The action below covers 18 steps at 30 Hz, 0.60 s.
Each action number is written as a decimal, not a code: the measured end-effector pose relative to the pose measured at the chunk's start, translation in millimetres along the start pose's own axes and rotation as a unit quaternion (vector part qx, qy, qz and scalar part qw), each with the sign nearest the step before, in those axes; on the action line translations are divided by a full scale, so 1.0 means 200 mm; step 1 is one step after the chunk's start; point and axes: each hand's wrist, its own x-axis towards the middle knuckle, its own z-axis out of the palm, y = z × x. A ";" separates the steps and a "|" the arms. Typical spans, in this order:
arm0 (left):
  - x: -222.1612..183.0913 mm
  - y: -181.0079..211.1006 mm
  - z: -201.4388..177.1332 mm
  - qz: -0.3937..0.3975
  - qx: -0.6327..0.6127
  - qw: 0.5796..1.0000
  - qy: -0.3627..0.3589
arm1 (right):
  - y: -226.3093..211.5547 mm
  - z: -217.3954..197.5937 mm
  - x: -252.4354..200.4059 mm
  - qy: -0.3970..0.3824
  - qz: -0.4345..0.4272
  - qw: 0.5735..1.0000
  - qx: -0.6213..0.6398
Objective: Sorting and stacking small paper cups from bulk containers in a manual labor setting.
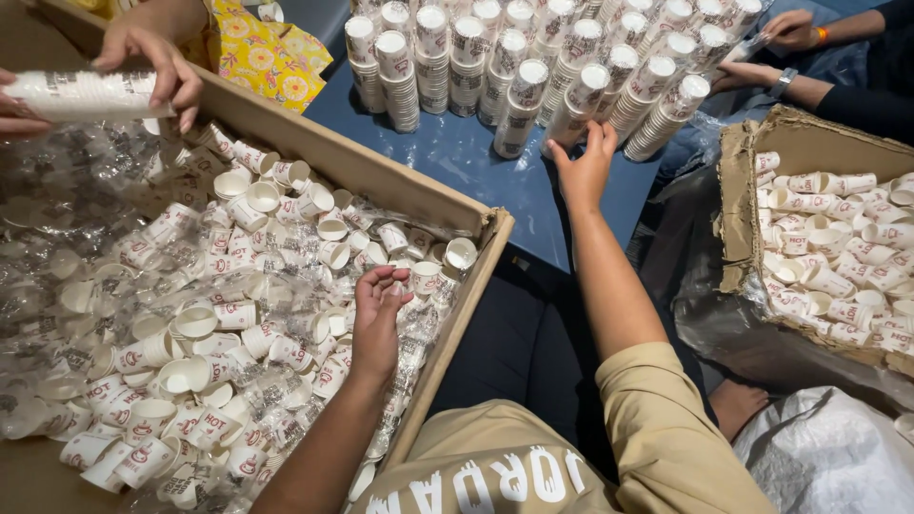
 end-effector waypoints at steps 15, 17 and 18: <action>-0.17 0.51 0.37 0.073 0.421 0.877 -0.220 | 0.41 -0.45 0.17 0.092 -0.034 0.991 0.090; -0.25 0.51 0.38 0.036 0.470 0.844 -0.256 | 0.52 -0.43 0.23 0.033 -0.011 0.990 0.133; -0.28 0.50 0.39 -0.001 0.517 0.804 -0.295 | 0.58 -0.43 0.27 -0.022 0.013 0.985 0.173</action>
